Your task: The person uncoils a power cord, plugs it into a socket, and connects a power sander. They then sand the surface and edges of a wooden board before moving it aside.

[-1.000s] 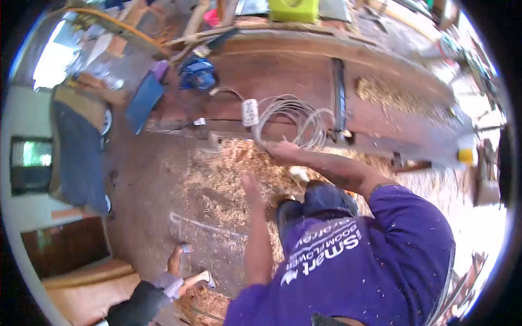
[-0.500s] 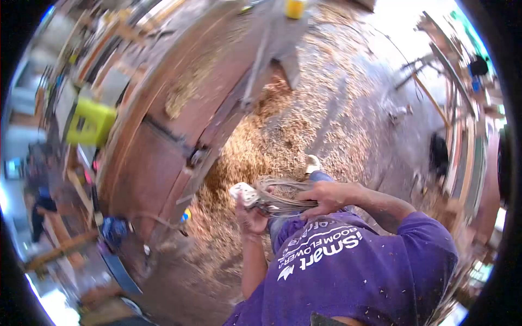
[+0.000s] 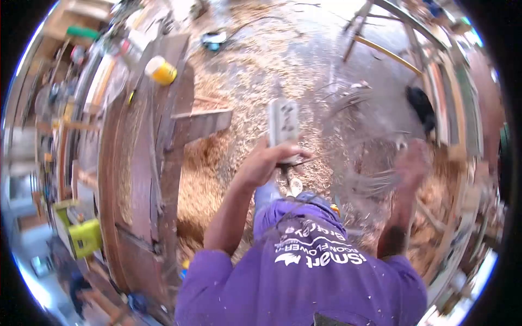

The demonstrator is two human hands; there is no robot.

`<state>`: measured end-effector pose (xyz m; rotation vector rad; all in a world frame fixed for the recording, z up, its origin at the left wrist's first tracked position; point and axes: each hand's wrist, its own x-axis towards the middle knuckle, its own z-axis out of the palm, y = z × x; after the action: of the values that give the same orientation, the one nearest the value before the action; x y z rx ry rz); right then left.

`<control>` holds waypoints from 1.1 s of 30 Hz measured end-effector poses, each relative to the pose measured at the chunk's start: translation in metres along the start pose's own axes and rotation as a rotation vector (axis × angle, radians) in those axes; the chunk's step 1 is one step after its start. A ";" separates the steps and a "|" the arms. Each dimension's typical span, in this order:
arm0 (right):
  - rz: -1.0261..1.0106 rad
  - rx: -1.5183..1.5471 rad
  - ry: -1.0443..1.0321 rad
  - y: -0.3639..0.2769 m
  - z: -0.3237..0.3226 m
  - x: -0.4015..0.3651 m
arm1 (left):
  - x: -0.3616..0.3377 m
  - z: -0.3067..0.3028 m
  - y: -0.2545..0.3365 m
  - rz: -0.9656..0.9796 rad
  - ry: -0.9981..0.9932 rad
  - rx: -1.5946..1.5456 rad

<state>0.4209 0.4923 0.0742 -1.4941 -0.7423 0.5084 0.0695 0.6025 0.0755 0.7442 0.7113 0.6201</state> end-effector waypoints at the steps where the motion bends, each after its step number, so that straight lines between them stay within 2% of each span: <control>1: -0.080 -0.032 0.069 -0.002 -0.013 0.036 | 0.019 0.003 0.003 0.006 0.017 0.003; 3: -0.118 -0.031 0.258 -0.009 -0.013 0.104 | 0.069 -0.017 -0.028 0.027 0.088 0.100; 5: -0.245 -0.068 0.122 -0.025 -0.005 0.172 | 0.095 -0.021 -0.033 0.088 0.160 0.038; 7: -0.275 -0.116 0.110 -0.042 0.039 0.234 | 0.116 -0.036 -0.030 0.135 0.300 -0.031; 8: -0.248 -0.145 0.194 -0.062 0.076 0.241 | 0.128 -0.048 -0.038 0.029 0.302 -0.158; 9: -0.250 -0.153 0.146 -0.060 0.078 0.279 | 0.142 -0.061 -0.044 -0.075 0.277 -0.280; 10: -0.249 -0.035 -0.044 -0.056 0.063 0.332 | 0.157 -0.073 -0.045 -0.064 0.287 -0.304; 12: -0.273 0.074 -0.218 -0.069 0.081 0.394 | 0.193 -0.094 -0.047 -0.058 0.305 -0.197; 13: -0.313 -0.002 -0.029 -0.082 0.105 0.413 | 0.213 -0.106 -0.050 -0.054 0.315 -0.234; 15: -0.316 -0.061 0.236 -0.120 0.161 0.440 | 0.247 -0.112 -0.011 -0.040 0.304 -0.324; 16: -0.307 -0.025 0.157 -0.121 0.159 0.475 | 0.266 -0.117 0.011 -0.043 0.300 -0.305; 19: -0.084 0.329 -0.484 -0.123 0.132 0.581 | 0.323 -0.127 0.079 0.064 0.335 -0.483; 22: -0.173 0.200 -0.322 -0.129 0.229 0.595 | 0.383 -0.152 0.160 0.200 0.353 -0.678; 23: -0.141 0.134 -0.276 -0.128 0.247 0.609 | 0.405 -0.169 0.183 0.256 0.386 -0.732; 24: -0.124 0.168 -0.345 -0.119 0.254 0.638 | 0.426 -0.189 0.208 0.320 0.422 -0.784; 26: -0.084 0.233 -0.481 -0.104 0.266 0.695 | 0.462 -0.249 0.241 0.450 0.207 -0.845; 29: -0.196 0.101 -0.022 -0.085 0.307 0.755 | 0.509 -0.347 0.285 0.495 0.308 -0.865; 30: -0.200 0.108 0.000 -0.077 0.306 0.780 | 0.525 -0.368 0.294 0.496 0.360 -0.918; 32: -0.359 -0.159 0.068 -0.064 0.316 0.842 | 0.556 -0.342 0.341 0.650 0.744 -0.702; 33: -0.327 -0.243 0.021 -0.060 0.325 0.863 | 0.580 -0.351 0.352 0.651 0.727 -0.691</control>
<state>0.7749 1.3330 0.2190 -1.5576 -1.0377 0.1586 0.0687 1.3570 -0.0406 0.0550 0.8298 1.6808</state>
